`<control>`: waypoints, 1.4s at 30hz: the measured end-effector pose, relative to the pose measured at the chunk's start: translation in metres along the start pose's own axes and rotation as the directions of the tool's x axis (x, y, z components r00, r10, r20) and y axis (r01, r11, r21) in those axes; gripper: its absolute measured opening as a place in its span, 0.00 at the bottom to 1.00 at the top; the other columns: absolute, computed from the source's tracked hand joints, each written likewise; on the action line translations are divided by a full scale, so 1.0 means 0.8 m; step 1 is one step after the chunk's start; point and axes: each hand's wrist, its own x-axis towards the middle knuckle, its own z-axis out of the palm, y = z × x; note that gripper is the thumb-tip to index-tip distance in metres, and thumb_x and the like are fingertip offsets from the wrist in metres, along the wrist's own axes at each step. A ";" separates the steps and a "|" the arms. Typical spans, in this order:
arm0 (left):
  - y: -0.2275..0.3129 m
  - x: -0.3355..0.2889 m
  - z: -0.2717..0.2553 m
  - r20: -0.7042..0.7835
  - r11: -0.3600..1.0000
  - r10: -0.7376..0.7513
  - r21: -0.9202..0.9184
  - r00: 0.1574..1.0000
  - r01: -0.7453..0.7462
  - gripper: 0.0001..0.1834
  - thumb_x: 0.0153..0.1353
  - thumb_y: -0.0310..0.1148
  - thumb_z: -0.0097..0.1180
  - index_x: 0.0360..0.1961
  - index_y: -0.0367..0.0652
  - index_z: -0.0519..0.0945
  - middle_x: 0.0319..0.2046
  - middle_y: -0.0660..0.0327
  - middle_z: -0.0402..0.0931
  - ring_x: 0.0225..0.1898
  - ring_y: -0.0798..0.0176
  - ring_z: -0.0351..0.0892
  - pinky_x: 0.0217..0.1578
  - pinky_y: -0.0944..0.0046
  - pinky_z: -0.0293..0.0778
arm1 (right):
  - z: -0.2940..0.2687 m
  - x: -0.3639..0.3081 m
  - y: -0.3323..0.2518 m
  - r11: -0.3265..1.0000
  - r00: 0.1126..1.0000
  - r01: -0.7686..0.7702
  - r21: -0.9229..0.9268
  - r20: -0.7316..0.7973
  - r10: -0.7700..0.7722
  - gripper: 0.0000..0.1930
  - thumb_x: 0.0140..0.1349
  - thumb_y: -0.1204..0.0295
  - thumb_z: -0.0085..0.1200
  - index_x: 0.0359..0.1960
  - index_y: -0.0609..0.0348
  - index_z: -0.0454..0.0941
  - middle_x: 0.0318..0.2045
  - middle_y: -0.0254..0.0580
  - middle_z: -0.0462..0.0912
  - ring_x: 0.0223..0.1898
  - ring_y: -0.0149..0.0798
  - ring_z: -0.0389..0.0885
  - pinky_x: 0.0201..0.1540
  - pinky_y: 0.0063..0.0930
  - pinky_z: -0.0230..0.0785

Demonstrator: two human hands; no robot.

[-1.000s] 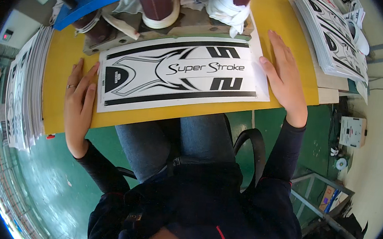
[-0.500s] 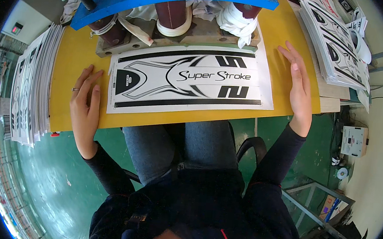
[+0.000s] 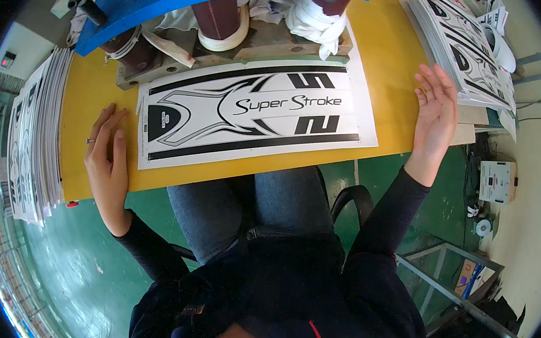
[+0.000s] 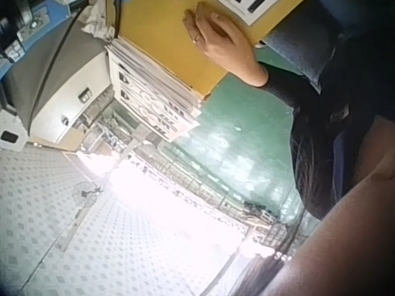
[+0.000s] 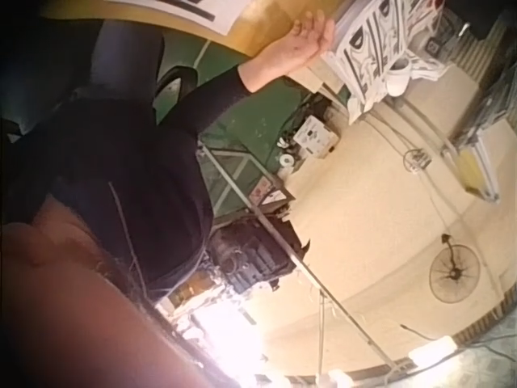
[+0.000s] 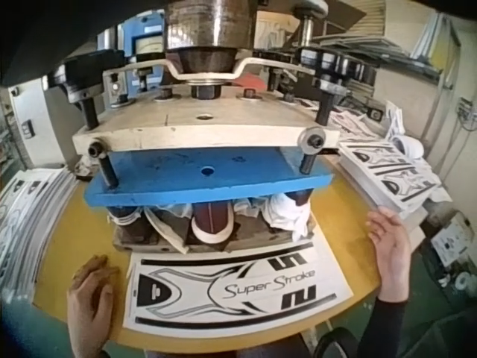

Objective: The recorder is feeding printed graphic sheets into a machine and stacking them.

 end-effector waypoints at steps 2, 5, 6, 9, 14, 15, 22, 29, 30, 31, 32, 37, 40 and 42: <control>0.000 0.000 0.000 -0.003 1.000 0.007 0.001 1.000 -0.007 0.16 0.70 0.28 0.50 0.54 0.39 0.84 0.61 0.45 0.77 0.63 0.39 0.75 0.61 0.50 0.70 | 0.000 0.001 0.001 1.000 1.000 -0.009 -0.005 0.001 0.009 0.24 0.70 0.67 0.44 0.66 0.64 0.70 0.61 0.54 0.77 0.59 0.42 0.76 0.60 0.31 0.63; 0.000 0.000 -0.002 -0.001 1.000 -0.003 0.002 1.000 0.003 0.16 0.70 0.28 0.50 0.54 0.39 0.83 0.61 0.45 0.77 0.63 0.40 0.75 0.62 0.50 0.69 | 0.000 0.001 0.001 1.000 1.000 -0.016 -0.007 0.002 0.016 0.23 0.71 0.67 0.44 0.65 0.64 0.71 0.60 0.54 0.78 0.59 0.41 0.76 0.60 0.32 0.63; -0.001 0.000 -0.002 -0.003 1.000 -0.002 0.003 1.000 0.002 0.16 0.70 0.28 0.50 0.54 0.39 0.83 0.61 0.45 0.77 0.63 0.40 0.75 0.62 0.50 0.69 | 0.003 0.001 0.000 1.000 1.000 -0.006 -0.001 0.002 0.006 0.22 0.71 0.69 0.45 0.64 0.64 0.72 0.59 0.53 0.78 0.58 0.41 0.76 0.59 0.31 0.64; -0.003 -0.001 -0.001 -0.007 1.000 0.000 0.006 1.000 0.000 0.16 0.70 0.28 0.50 0.54 0.39 0.83 0.61 0.45 0.77 0.63 0.40 0.75 0.61 0.50 0.70 | 0.002 -0.002 0.001 1.000 1.000 0.023 -0.004 0.009 -0.023 0.20 0.70 0.73 0.46 0.63 0.64 0.73 0.58 0.53 0.80 0.56 0.39 0.77 0.58 0.30 0.65; -0.003 -0.001 0.000 -0.032 1.000 0.003 -0.029 0.999 -0.004 0.15 0.70 0.28 0.51 0.53 0.38 0.83 0.59 0.45 0.78 0.61 0.40 0.77 0.61 0.51 0.71 | 0.000 -0.003 0.002 0.999 0.999 0.035 -0.019 0.012 -0.035 0.20 0.69 0.78 0.47 0.61 0.64 0.75 0.56 0.52 0.81 0.53 0.38 0.78 0.55 0.29 0.67; -0.002 -0.001 0.000 -0.033 1.000 -0.001 -0.025 0.999 0.000 0.15 0.70 0.28 0.51 0.53 0.38 0.83 0.59 0.45 0.78 0.61 0.40 0.77 0.61 0.51 0.71 | 0.003 -0.004 0.000 0.999 0.999 0.038 -0.029 0.016 -0.038 0.19 0.69 0.77 0.47 0.61 0.64 0.75 0.56 0.52 0.81 0.53 0.37 0.78 0.56 0.29 0.67; -0.005 -0.002 0.001 -0.059 0.999 -0.006 -0.039 0.998 0.004 0.15 0.70 0.28 0.51 0.52 0.37 0.84 0.58 0.46 0.80 0.60 0.42 0.79 0.58 0.52 0.74 | 0.005 -0.005 -0.001 0.999 0.998 0.036 -0.026 0.049 -0.035 0.16 0.71 0.74 0.47 0.58 0.63 0.77 0.55 0.51 0.82 0.52 0.37 0.78 0.56 0.29 0.65; 0.002 -0.002 -0.002 -0.089 0.997 -0.043 -0.062 0.995 0.037 0.14 0.69 0.26 0.50 0.51 0.35 0.84 0.54 0.46 0.81 0.58 0.45 0.80 0.56 0.54 0.75 | 0.006 -0.004 0.000 0.996 0.994 0.043 -0.073 0.105 -0.035 0.16 0.73 0.72 0.45 0.56 0.64 0.78 0.53 0.49 0.83 0.51 0.36 0.79 0.55 0.28 0.66; 0.002 -0.002 -0.002 -0.091 0.998 -0.041 -0.060 0.995 0.036 0.14 0.69 0.26 0.50 0.51 0.35 0.84 0.54 0.46 0.81 0.58 0.45 0.80 0.56 0.54 0.75 | 0.007 -0.004 -0.001 0.994 0.990 0.044 -0.100 0.135 -0.030 0.15 0.73 0.72 0.45 0.55 0.64 0.79 0.52 0.48 0.84 0.50 0.35 0.80 0.55 0.28 0.66; 0.001 -0.003 -0.002 -0.100 0.997 -0.040 -0.070 0.994 0.033 0.14 0.69 0.26 0.49 0.50 0.35 0.84 0.53 0.46 0.82 0.57 0.45 0.81 0.55 0.55 0.75 | 0.009 -0.004 -0.002 0.991 0.986 0.045 -0.127 0.165 -0.024 0.15 0.73 0.72 0.44 0.55 0.64 0.79 0.51 0.47 0.85 0.50 0.35 0.80 0.55 0.27 0.67; 0.001 -0.003 -0.002 -0.110 0.996 -0.038 -0.080 0.993 0.030 0.14 0.69 0.25 0.49 0.49 0.35 0.84 0.52 0.46 0.82 0.55 0.46 0.82 0.54 0.55 0.75 | 0.011 -0.004 -0.002 0.991 0.986 0.046 -0.125 0.164 -0.025 0.15 0.73 0.72 0.44 0.55 0.64 0.79 0.51 0.47 0.85 0.50 0.35 0.80 0.55 0.27 0.67; 0.000 -0.009 -0.005 -0.127 0.996 -0.052 -0.083 0.991 0.041 0.14 0.71 0.25 0.48 0.49 0.33 0.83 0.49 0.49 0.84 0.54 0.53 0.82 0.56 0.61 0.73 | 0.012 -0.005 -0.002 0.985 0.980 0.059 -0.164 0.195 -0.026 0.15 0.74 0.72 0.44 0.54 0.63 0.80 0.50 0.46 0.85 0.49 0.34 0.81 0.54 0.27 0.68; 0.006 -0.011 -0.009 -0.131 0.990 -0.027 -0.137 0.991 0.008 0.13 0.70 0.25 0.48 0.48 0.32 0.84 0.49 0.50 0.84 0.55 0.52 0.82 0.58 0.59 0.72 | 0.016 -0.005 -0.003 0.982 0.982 0.066 -0.178 0.185 -0.032 0.15 0.74 0.72 0.43 0.52 0.63 0.81 0.49 0.46 0.85 0.49 0.34 0.81 0.54 0.27 0.68; 0.014 -0.020 -0.011 -0.120 0.983 0.001 -0.183 0.993 -0.023 0.13 0.69 0.25 0.49 0.47 0.33 0.84 0.50 0.50 0.84 0.56 0.51 0.81 0.60 0.57 0.71 | 0.018 -0.016 -0.012 0.941 0.981 0.108 -0.321 0.185 -0.050 0.14 0.74 0.72 0.44 0.49 0.64 0.82 0.50 0.46 0.85 0.49 0.36 0.81 0.55 0.29 0.68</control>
